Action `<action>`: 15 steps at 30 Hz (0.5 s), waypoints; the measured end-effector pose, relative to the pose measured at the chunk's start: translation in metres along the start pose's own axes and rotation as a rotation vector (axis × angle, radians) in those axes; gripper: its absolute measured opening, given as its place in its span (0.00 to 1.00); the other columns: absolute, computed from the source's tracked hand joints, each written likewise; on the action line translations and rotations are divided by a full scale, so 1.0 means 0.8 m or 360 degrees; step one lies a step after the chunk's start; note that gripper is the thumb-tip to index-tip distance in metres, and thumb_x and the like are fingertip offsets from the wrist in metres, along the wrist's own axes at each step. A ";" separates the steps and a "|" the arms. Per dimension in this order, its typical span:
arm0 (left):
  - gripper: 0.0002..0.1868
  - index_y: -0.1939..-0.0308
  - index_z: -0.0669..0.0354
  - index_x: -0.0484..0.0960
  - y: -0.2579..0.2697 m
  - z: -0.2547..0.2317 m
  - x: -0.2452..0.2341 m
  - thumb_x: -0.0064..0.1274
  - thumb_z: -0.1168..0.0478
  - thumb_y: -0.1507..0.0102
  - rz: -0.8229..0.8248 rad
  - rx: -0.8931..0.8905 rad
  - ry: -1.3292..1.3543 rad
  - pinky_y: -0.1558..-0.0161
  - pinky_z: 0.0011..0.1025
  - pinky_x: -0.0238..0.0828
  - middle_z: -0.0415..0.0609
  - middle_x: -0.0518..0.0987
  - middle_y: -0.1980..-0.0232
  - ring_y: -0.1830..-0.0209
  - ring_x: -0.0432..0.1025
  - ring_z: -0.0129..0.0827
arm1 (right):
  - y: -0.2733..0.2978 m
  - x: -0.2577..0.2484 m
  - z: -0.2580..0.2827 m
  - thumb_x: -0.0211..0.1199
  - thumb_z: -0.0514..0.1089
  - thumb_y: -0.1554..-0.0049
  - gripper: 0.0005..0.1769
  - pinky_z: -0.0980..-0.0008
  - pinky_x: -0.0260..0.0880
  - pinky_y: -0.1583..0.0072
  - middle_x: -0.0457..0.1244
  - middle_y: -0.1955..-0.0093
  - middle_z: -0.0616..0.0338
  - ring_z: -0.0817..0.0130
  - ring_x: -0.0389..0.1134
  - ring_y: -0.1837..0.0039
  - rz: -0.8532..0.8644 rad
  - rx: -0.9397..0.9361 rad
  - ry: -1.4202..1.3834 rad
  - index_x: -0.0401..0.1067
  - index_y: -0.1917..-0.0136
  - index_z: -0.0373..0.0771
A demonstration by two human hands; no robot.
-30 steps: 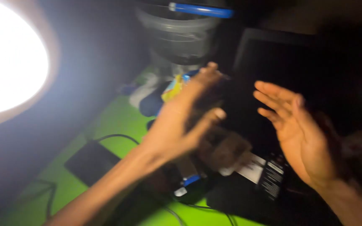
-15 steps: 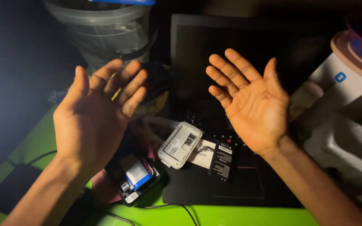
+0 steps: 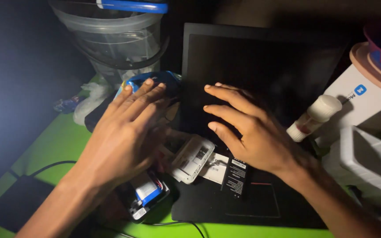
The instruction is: The person disassembles a mobile hotspot to remove the battery and SIM card, then inspects a POS terminal.
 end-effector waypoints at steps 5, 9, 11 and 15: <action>0.26 0.35 0.65 0.74 0.000 -0.001 -0.002 0.56 0.58 0.36 -0.0039 -0.0242 0.0456 0.25 0.48 0.51 0.60 0.69 0.26 0.21 0.58 0.50 | 0.002 0.005 -0.008 0.56 0.50 0.35 0.27 0.61 0.59 0.25 0.61 0.23 0.48 0.56 0.60 0.22 0.0006 0.0393 -0.0651 0.66 0.28 0.34; 0.32 0.26 0.62 0.68 0.007 0.005 -0.001 0.48 0.49 0.30 -0.0058 -0.0778 0.1543 0.41 0.49 0.62 0.56 0.67 0.22 0.35 0.66 0.57 | -0.005 0.016 -0.007 0.38 0.68 0.33 0.45 0.56 0.47 0.21 0.51 0.16 0.42 0.54 0.51 0.16 -0.0117 0.0792 -0.2145 0.48 0.17 0.33; 0.36 0.23 0.63 0.64 0.008 0.005 0.012 0.42 0.44 0.29 -0.0100 -0.0847 0.2079 0.40 0.47 0.60 0.57 0.64 0.20 0.33 0.64 0.57 | -0.009 0.015 -0.001 0.36 0.70 0.35 0.47 0.53 0.44 0.20 0.47 0.15 0.43 0.51 0.47 0.15 -0.0155 0.0852 -0.2439 0.44 0.16 0.36; 0.48 0.18 0.63 0.52 0.010 -0.005 0.025 0.25 0.29 0.30 -0.0278 -0.0811 0.3385 0.20 0.37 0.45 0.58 0.53 0.14 0.13 0.48 0.44 | 0.000 0.019 0.006 0.31 0.76 0.32 0.50 0.47 0.36 0.15 0.34 0.10 0.42 0.43 0.34 0.11 -0.0136 0.0471 -0.4132 0.37 0.12 0.38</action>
Point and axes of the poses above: each hand's wrist, its own y-axis away from the middle knuckle, its own x-axis out of the palm, z = x × y, the point moved 4 cm from there along -y, towards the middle knuckle
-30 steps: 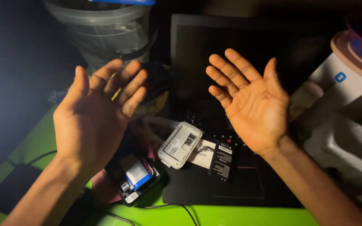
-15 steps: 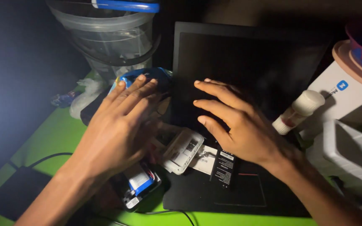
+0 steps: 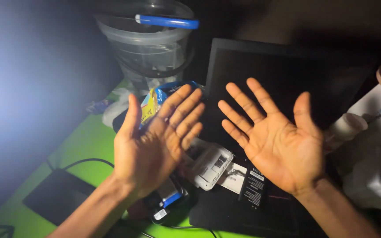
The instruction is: The person disassembles a mobile hotspot to remove the battery and SIM card, then inspects a POS terminal.
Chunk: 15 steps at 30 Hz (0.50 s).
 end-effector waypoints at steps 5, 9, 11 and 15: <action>0.50 0.15 0.58 0.45 0.008 0.012 -0.014 0.23 0.26 0.29 0.0208 -0.0028 0.0817 0.19 0.41 0.44 0.55 0.47 0.12 0.13 0.44 0.44 | 0.002 0.001 0.004 0.31 0.77 0.34 0.50 0.43 0.31 0.14 0.30 0.09 0.49 0.45 0.28 0.10 0.0061 0.0008 -0.0023 0.36 0.12 0.44; 0.49 0.14 0.48 0.43 0.010 0.009 -0.010 0.22 0.24 0.29 0.0340 -0.0020 0.1015 0.17 0.42 0.42 0.52 0.44 0.12 0.13 0.42 0.45 | 0.004 0.002 0.008 0.32 0.79 0.35 0.51 0.39 0.29 0.14 0.28 0.08 0.54 0.46 0.26 0.10 0.0111 0.0035 -0.0023 0.35 0.12 0.48; 0.48 0.13 0.46 0.43 0.011 0.006 -0.008 0.22 0.24 0.29 0.0367 -0.0017 0.1056 0.16 0.42 0.41 0.52 0.44 0.11 0.12 0.41 0.46 | 0.004 0.002 0.009 0.32 0.79 0.36 0.51 0.38 0.29 0.15 0.27 0.08 0.54 0.47 0.25 0.10 0.0104 0.0036 -0.0021 0.35 0.12 0.49; 0.47 0.13 0.44 0.43 0.009 0.002 -0.008 0.22 0.24 0.29 0.0403 0.0007 0.1142 0.15 0.44 0.38 0.52 0.43 0.11 0.12 0.39 0.48 | 0.006 0.003 0.014 0.32 0.80 0.36 0.51 0.38 0.29 0.15 0.26 0.08 0.57 0.51 0.24 0.09 0.0108 0.0038 -0.0037 0.34 0.12 0.50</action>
Point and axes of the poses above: each hand's wrist, its own y-axis away from the middle knuckle, its own x-axis out of the palm, z = x × y, the point moved 4 cm from there along -y, towards the middle knuckle
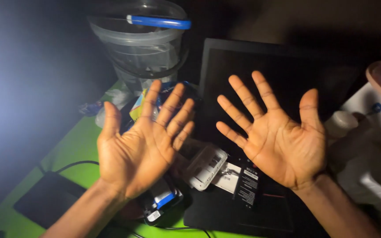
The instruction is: The person disassembles a mobile hotspot to remove the battery and SIM card, then inspects a POS terminal.
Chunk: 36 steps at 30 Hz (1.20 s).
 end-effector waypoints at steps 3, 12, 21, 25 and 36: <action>0.48 0.13 0.45 0.43 0.000 -0.003 -0.002 0.21 0.24 0.29 0.0020 0.0032 -0.0013 0.15 0.45 0.36 0.52 0.42 0.11 0.11 0.38 0.48 | 0.001 -0.001 0.005 0.31 0.81 0.37 0.52 0.39 0.27 0.15 0.25 0.08 0.57 0.53 0.22 0.10 -0.0009 -0.0031 0.0018 0.33 0.12 0.51; 0.49 0.12 0.43 0.39 0.003 -0.009 -0.001 0.18 0.22 0.28 0.0119 0.0007 0.0022 0.14 0.42 0.31 0.50 0.40 0.10 0.09 0.34 0.45 | 0.004 0.001 0.031 0.30 0.83 0.40 0.55 0.42 0.18 0.15 0.21 0.08 0.62 0.61 0.16 0.09 0.0066 -0.0070 0.0052 0.29 0.12 0.53; 0.47 0.12 0.42 0.39 0.002 -0.008 -0.004 0.20 0.23 0.28 0.0096 0.0025 0.0011 0.12 0.45 0.33 0.51 0.40 0.10 0.09 0.35 0.45 | -0.006 -0.017 0.035 0.37 0.82 0.41 0.54 0.53 0.45 0.20 0.46 0.14 0.45 0.54 0.46 0.14 -0.0662 -0.0204 0.1483 0.42 0.15 0.47; 0.47 0.12 0.42 0.40 0.000 -0.008 -0.005 0.21 0.24 0.28 0.0056 0.0055 -0.0013 0.13 0.46 0.38 0.53 0.41 0.11 0.10 0.37 0.47 | 0.001 -0.033 0.051 0.39 0.74 0.36 0.48 0.53 0.65 0.33 0.63 0.30 0.38 0.52 0.65 0.30 -0.0807 -0.0122 0.1835 0.62 0.24 0.31; 0.40 0.30 0.61 0.63 -0.014 -0.012 -0.001 0.28 0.33 0.32 -0.0862 0.0180 -0.1209 0.33 0.45 0.64 0.61 0.72 0.33 0.32 0.69 0.47 | -0.001 -0.024 0.046 0.68 0.45 0.47 0.13 0.73 0.75 0.55 0.72 0.53 0.63 0.75 0.73 0.55 -0.0724 0.0470 0.3606 0.81 0.49 0.40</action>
Point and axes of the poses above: each hand's wrist, its own y-axis away from the middle knuckle, its own x-axis out of the palm, z = x × y, the point moved 4 cm from there along -y, towards the middle knuckle
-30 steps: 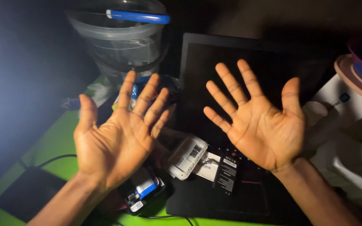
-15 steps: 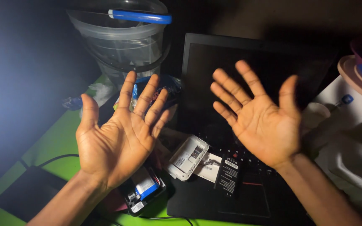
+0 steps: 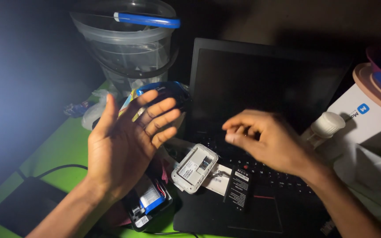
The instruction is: The person disassembles a mobile hotspot to remove the battery and SIM card, then inspects a POS terminal.
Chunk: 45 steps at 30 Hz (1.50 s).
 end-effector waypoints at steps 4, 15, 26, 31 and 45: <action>0.38 0.34 0.63 0.68 0.000 0.000 0.000 0.29 0.34 0.31 -0.0024 -0.0034 -0.0053 0.39 0.42 0.68 0.58 0.77 0.41 0.40 0.73 0.44 | 0.002 0.004 0.021 0.69 0.46 0.48 0.12 0.73 0.74 0.53 0.71 0.57 0.63 0.74 0.73 0.56 0.0156 -0.0152 0.0215 0.81 0.52 0.39; 0.30 0.43 0.64 0.74 0.002 0.007 -0.007 0.34 0.40 0.30 -0.0041 -0.0095 -0.0345 0.52 0.37 0.71 0.52 0.79 0.57 0.57 0.74 0.38 | 0.017 0.039 0.016 0.73 0.54 0.48 0.14 0.62 0.66 0.50 0.64 0.59 0.61 0.66 0.66 0.52 0.0586 -0.0222 0.0345 0.82 0.58 0.42; 0.25 0.48 0.63 0.78 0.003 0.009 -0.006 0.41 0.44 0.31 -0.0052 -0.0147 -0.0466 0.60 0.32 0.74 0.49 0.81 0.60 0.63 0.76 0.33 | 0.013 0.034 0.055 0.66 0.43 0.50 0.10 0.66 0.71 0.57 0.65 0.55 0.62 0.68 0.69 0.54 0.0651 -0.0155 0.0182 0.78 0.54 0.40; 0.22 0.47 0.64 0.80 0.007 0.018 -0.006 0.46 0.48 0.30 0.0060 -0.0110 -0.0763 0.68 0.29 0.73 0.48 0.82 0.60 0.63 0.76 0.29 | 0.016 0.026 0.048 0.68 0.40 0.48 0.06 0.71 0.71 0.55 0.66 0.57 0.62 0.72 0.72 0.55 0.0297 -0.0519 0.0060 0.78 0.57 0.36; 0.06 0.58 0.67 0.82 0.014 0.027 0.008 0.54 0.65 0.34 0.0082 -0.0163 -0.0965 0.64 0.27 0.80 0.46 0.85 0.65 0.67 0.79 0.26 | 0.016 0.045 0.054 0.65 0.34 0.43 0.09 0.78 0.76 0.54 0.64 0.50 0.59 0.78 0.71 0.55 0.0065 -0.0245 -0.0762 0.75 0.49 0.30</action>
Point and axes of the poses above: each hand's wrist, its own y-axis away from the middle knuckle, its own x-axis out of the palm, z = x × y, the point moved 4 cm from there along -y, towards the middle knuckle
